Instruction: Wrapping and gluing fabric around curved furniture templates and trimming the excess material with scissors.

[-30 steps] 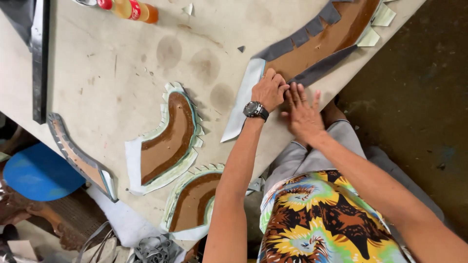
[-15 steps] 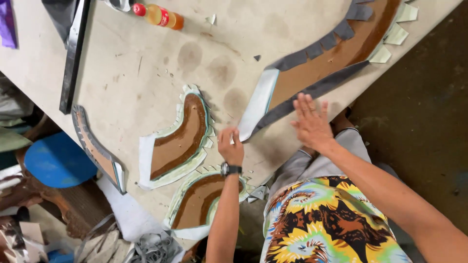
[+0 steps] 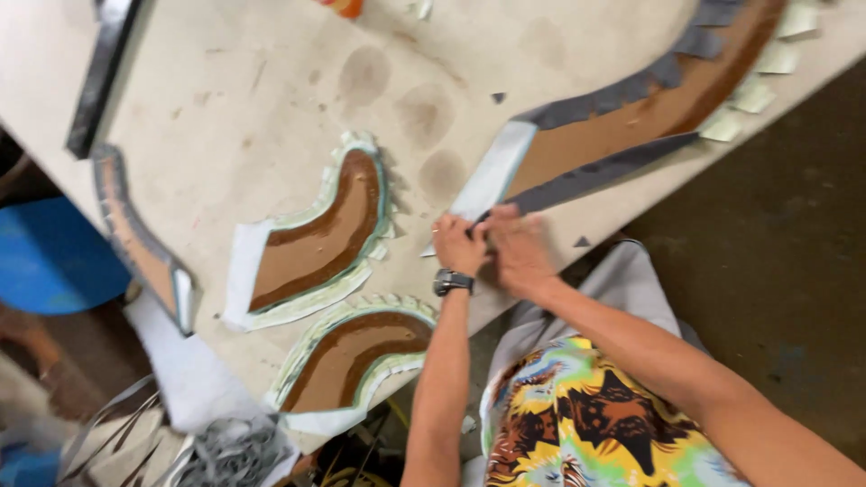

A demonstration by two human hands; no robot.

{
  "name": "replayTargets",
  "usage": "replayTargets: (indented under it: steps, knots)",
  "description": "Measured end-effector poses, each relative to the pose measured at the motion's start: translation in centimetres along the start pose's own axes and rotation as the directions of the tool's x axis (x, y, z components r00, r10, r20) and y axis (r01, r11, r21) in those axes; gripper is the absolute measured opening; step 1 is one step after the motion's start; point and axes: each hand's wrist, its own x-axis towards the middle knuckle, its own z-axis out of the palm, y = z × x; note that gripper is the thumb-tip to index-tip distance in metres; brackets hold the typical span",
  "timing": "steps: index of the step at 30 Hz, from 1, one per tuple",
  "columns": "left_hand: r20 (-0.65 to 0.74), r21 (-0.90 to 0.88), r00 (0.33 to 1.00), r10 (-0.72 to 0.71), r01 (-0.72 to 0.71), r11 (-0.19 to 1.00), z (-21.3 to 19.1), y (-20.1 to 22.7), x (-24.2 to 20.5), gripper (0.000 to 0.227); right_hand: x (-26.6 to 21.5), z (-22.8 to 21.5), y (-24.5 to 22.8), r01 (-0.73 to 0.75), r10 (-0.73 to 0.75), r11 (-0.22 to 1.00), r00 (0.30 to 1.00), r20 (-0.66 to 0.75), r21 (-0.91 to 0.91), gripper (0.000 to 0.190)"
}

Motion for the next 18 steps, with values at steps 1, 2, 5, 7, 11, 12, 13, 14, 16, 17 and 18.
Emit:
replayTargets:
  steps: [1, 2, 5, 7, 11, 12, 13, 14, 16, 17, 18]
  knots:
    - [0.024, 0.026, 0.999, 0.023, -0.023, 0.999, -0.2, 0.2, 0.3, 0.033, 0.1, 0.8, -0.5, 0.074, -0.074, 0.997, 0.997, 0.033, 0.001, 0.076]
    - [0.021, -0.003, 0.999, 0.047, -0.047, 0.999, 0.0, 0.0, 0.3, 0.033, 0.1, 0.0, 0.5, 0.055, -0.055, 0.998, 0.998, 0.017, -0.028, 0.076]
    - [-0.011, 0.018, 0.996, 0.087, -0.086, 0.996, -1.1, 0.2, 0.2, 0.034, -1.7, -3.1, 5.1, 0.164, -0.168, 0.981, 0.985, -0.031, -0.107, 0.075]
    - [0.067, 0.026, 0.997, 0.025, -0.026, 0.999, -2.8, 0.9, 0.5, 0.035, -4.4, -5.8, 10.9, 0.161, -0.156, 0.987, 0.963, -0.219, 0.007, 0.075]
    - [0.08, 0.213, 0.992, -0.094, 0.075, 0.974, -2.6, 0.1, -0.9, 0.027, -10.5, -15.3, 22.1, 0.092, -0.128, 0.984, 0.959, -0.253, -0.15, 0.058]
    - [-0.009, 0.194, 0.996, -0.085, 0.085, 0.977, -3.2, 1.6, -0.6, 0.036, -12.2, -15.2, 25.2, 0.012, -0.067, 0.984, 0.951, -0.302, -0.178, 0.056]
    - [-0.099, 0.174, 0.992, -0.077, 0.094, 0.98, -3.5, 3.2, -0.3, 0.06, -13.7, -15.1, 28.6, -0.068, -0.007, 0.977, 0.935, -0.353, -0.201, 0.054]
    - [-0.101, 0.183, 0.991, -0.087, 0.104, 0.978, -2.4, 5.8, -0.1, 0.06, -12.5, -16.3, 28.8, -0.058, -0.013, 0.979, 0.938, -0.347, -0.194, 0.054]
    - [-0.096, -0.026, 0.983, 0.157, -0.16, 0.987, 0.2, 11.0, 0.1, 0.047, -10.3, -18.6, 29.5, 0.028, -0.093, 0.981, 0.935, -0.342, -0.192, 0.045]
    - [-0.09, -0.014, 0.986, 0.14, -0.142, 0.99, 1.8, 14.3, 0.7, 0.047, -8.3, -19.0, 29.5, 0.04, -0.098, 0.983, 0.939, -0.328, -0.179, 0.045]
    - [-0.076, -0.109, 0.971, 0.225, -0.232, 0.967, 3.5, 17.5, 1.5, 0.05, -6.0, -19.2, 29.6, 0.082, -0.134, 0.981, 0.939, -0.317, -0.174, 0.047]
